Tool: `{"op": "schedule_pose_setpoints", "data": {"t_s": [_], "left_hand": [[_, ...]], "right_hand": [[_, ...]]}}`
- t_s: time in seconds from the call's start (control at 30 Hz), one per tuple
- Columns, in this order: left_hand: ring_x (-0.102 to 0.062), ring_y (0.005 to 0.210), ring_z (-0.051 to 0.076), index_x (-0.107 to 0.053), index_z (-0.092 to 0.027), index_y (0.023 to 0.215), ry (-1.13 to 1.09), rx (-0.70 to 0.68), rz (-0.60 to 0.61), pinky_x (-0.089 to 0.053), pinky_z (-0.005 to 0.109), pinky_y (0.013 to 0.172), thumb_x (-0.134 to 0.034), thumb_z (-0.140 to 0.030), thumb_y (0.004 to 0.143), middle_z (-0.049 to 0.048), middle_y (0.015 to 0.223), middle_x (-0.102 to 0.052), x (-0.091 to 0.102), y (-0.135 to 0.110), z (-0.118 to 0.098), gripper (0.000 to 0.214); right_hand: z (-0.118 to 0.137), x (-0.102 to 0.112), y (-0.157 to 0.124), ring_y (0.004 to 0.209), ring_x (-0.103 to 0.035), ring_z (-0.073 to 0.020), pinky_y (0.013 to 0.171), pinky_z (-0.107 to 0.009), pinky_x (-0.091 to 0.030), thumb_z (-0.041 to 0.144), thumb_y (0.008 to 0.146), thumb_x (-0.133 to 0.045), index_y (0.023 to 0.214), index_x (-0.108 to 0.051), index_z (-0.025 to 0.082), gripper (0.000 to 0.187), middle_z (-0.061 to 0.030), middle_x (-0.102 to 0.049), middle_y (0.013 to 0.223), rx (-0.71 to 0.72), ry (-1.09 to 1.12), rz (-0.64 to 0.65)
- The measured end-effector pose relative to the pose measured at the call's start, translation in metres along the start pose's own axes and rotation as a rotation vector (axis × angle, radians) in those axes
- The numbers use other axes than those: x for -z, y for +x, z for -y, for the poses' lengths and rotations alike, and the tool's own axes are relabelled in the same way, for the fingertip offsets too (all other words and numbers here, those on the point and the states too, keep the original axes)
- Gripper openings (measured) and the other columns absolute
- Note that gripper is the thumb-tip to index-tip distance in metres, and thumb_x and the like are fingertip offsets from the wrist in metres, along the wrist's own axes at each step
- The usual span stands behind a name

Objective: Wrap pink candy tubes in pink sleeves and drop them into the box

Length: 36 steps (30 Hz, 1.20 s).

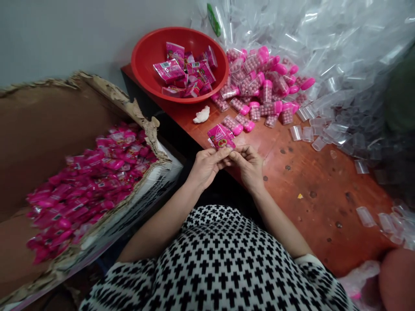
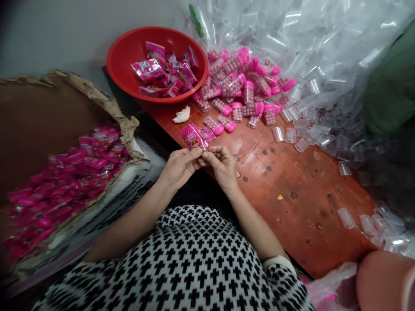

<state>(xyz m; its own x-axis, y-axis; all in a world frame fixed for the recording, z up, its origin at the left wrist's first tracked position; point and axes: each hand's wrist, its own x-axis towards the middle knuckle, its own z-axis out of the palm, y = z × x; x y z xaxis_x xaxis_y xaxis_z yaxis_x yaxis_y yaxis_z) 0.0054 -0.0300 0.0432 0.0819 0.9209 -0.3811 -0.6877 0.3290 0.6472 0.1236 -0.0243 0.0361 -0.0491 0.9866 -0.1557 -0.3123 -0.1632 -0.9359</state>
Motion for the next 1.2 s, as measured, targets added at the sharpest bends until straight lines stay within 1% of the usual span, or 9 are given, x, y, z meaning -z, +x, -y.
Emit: {"op": "schedule_pose_setpoints", "data": {"t_s": [0.1,0.23,0.33,0.43,0.53,0.73,0.9,1.03,1.2], "left_hand": [[-0.071,0.081,0.019,-0.069,-0.014,0.076,-0.047,-0.186,-0.099,-0.056,0.033,0.081,-0.081,-0.038,0.066,0.0076,0.086,-0.075,0.011,-0.011,-0.02,0.029],[-0.068,0.104,0.023,-0.069,-0.022,0.103,0.074,-0.527,-0.301,-0.052,0.038,0.094,-0.047,-0.075,0.077,0.0085,0.109,-0.073,0.035,-0.009,-0.042,0.062],[-0.063,0.114,0.025,-0.064,-0.025,0.119,0.533,-0.656,-0.253,-0.046,0.042,0.102,-0.058,-0.064,0.078,0.0095,0.122,-0.068,0.045,0.013,-0.035,0.057],[-0.051,0.129,0.028,-0.069,-0.02,0.115,1.157,-0.748,-0.117,-0.034,0.046,0.113,-0.066,-0.046,0.081,0.0116,0.133,-0.061,0.046,0.042,-0.017,0.043],[-0.044,0.135,0.03,-0.073,-0.022,0.107,1.498,-0.782,-0.113,-0.026,0.052,0.116,-0.064,-0.035,0.084,0.0092,0.132,-0.062,0.047,0.063,-0.001,0.029],[-0.054,0.126,0.027,-0.074,-0.025,0.099,1.498,-0.936,-0.185,-0.026,0.054,0.116,-0.058,-0.034,0.088,0.0053,0.119,-0.07,0.056,0.073,0.012,0.022],[-0.054,0.126,0.025,-0.072,-0.023,0.104,1.311,-1.009,-0.177,-0.034,0.052,0.112,-0.056,-0.036,0.09,0.0073,0.123,-0.067,0.045,0.056,0.013,0.025],[-0.058,0.122,0.023,-0.071,-0.022,0.108,1.056,-0.898,-0.102,-0.041,0.044,0.109,-0.063,-0.037,0.085,0.0075,0.122,-0.068,0.029,0.03,0.007,0.029],[-0.071,0.084,0.022,-0.074,-0.016,0.095,0.458,-0.224,-0.012,-0.057,0.036,0.079,-0.072,-0.051,0.072,0.0102,0.093,-0.075,0.024,0.014,-0.005,0.042]], "right_hand": [[0.005,-0.002,-0.001,0.061,-0.069,-0.0103,0.06,-0.022,-0.059,0.028,0.07,-0.08,0.083,-0.063,0.019,0.023,0.0037,-0.072,0.072,-0.008,-0.01,0.033],[0.01,0.007,0.001,0.06,-0.069,-0.0107,0.056,-0.022,-0.058,0.03,0.073,-0.077,0.084,-0.062,0.019,0.021,0.0031,-0.071,0.072,0.034,-0.054,0.022],[0.01,0.014,0.002,0.057,-0.067,-0.0102,0.053,-0.022,-0.057,0.032,0.075,-0.075,0.084,-0.062,0.019,0.021,0.003,-0.07,0.071,0.035,-0.086,0.013],[0.009,0.016,0.0,0.054,-0.066,-0.0095,0.052,-0.022,-0.056,0.034,0.075,-0.075,0.082,-0.062,0.019,0.022,0.0041,-0.068,0.068,0.005,-0.143,0.016],[0.009,0.017,-0.001,0.052,-0.064,-0.0092,0.051,-0.021,-0.054,0.036,0.074,-0.075,0.08,-0.061,0.019,0.023,0.0053,-0.066,0.065,-0.021,-0.194,0.034],[0.011,0.02,0.014,0.055,-0.063,-0.0099,0.053,-0.022,-0.052,0.039,0.076,-0.073,0.081,-0.061,0.02,0.023,0.004,-0.065,0.065,0.006,-0.283,0.062],[0.005,0.01,0.038,0.075,-0.064,-0.0107,0.066,-0.023,-0.054,0.039,0.072,-0.077,0.097,-0.059,0.023,0.035,0.0019,-0.067,0.086,0.07,-0.187,0.026],[0.007,0.007,0.047,0.06,-0.058,-0.0087,0.06,-0.023,-0.052,0.037,0.07,-0.079,0.098,-0.056,0.024,0.038,0.0057,-0.062,0.072,0.027,-0.106,0.063],[0.02,0.014,0.046,0.056,-0.057,-0.0081,0.052,-0.021,-0.047,0.035,0.062,-0.084,0.094,-0.058,0.021,0.043,0.0062,-0.063,0.068,-0.07,-0.158,0.223]]}}
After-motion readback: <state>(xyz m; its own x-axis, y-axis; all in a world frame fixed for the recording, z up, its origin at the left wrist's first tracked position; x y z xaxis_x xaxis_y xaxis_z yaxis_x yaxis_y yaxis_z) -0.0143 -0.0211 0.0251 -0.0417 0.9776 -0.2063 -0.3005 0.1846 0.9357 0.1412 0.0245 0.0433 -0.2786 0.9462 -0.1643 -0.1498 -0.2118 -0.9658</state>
